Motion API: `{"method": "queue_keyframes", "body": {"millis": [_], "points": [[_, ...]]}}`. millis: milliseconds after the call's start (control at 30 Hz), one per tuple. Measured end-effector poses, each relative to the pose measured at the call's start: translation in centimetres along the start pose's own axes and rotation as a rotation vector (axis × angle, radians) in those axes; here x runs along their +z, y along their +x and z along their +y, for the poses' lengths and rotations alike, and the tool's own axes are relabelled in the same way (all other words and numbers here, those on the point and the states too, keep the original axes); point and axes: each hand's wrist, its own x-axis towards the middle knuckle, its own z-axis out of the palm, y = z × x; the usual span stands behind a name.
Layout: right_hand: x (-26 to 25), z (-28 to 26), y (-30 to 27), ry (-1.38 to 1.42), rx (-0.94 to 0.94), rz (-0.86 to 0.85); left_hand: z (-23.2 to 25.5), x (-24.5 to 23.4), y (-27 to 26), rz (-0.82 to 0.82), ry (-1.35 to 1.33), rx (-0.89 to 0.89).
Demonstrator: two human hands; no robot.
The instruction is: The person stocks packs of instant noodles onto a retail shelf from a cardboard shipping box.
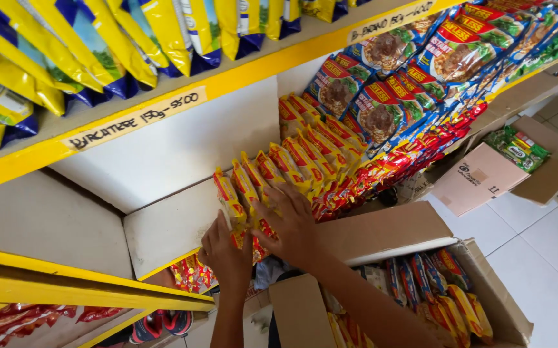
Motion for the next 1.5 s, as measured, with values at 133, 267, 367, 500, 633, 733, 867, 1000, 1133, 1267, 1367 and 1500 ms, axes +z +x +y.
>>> {"method": "queue_keyframes", "body": {"millis": [133,267,367,500,633,733,867,1000,1133,1267,1367,1500], "points": [[-2.4,1.1,-3.1,0.042,0.038,0.006,2.1,-2.1,-1.5,0.092,-0.094,0.064],[-3.4,3.9,-10.4,0.063,0.135,-0.029,4.2,-0.4,-5.9,0.119,-0.298,0.143],[-4.3,6.1,-17.3,0.111,0.268,-0.088,5.8,2.0,-10.2,0.043,-0.506,0.186],[-7.0,9.8,-25.7,0.119,0.505,-0.117,8.0,6.1,-14.6,-0.369,-0.602,0.095],[-11.0,13.5,-34.5,0.008,0.742,-0.114,12.0,8.4,-17.9,-1.007,-0.557,-0.12],[-13.4,16.5,-40.2,-0.207,0.921,-0.135,11.5,15.1,-24.3,-1.289,-0.596,-0.158],[-14.5,19.8,-47.6,-0.296,1.075,-0.141,13.0,23.7,-30.9,-1.46,-0.642,-0.135],[-14.5,20.1,-49.8,-0.265,1.309,-0.221,14.7,31.6,-36.9,-1.571,-0.667,-0.107],[-14.4,19.7,-48.1,-0.338,1.392,-0.522,18.8,30.9,-35.5,-1.629,-0.605,-0.24],[-13.7,19.0,-46.7,-0.369,1.41,-0.763,18.5,33.1,-36.1,-1.571,-0.505,-0.196],[-13.6,18.4,-46.2,-0.354,1.385,-0.803,17.2,35.0,-37.9,-1.52,-0.552,-0.164],[-12.7,19.3,-47.4,-0.403,1.325,-0.843,16.6,35.8,-39.1,-1.56,-0.608,-0.241]]}}
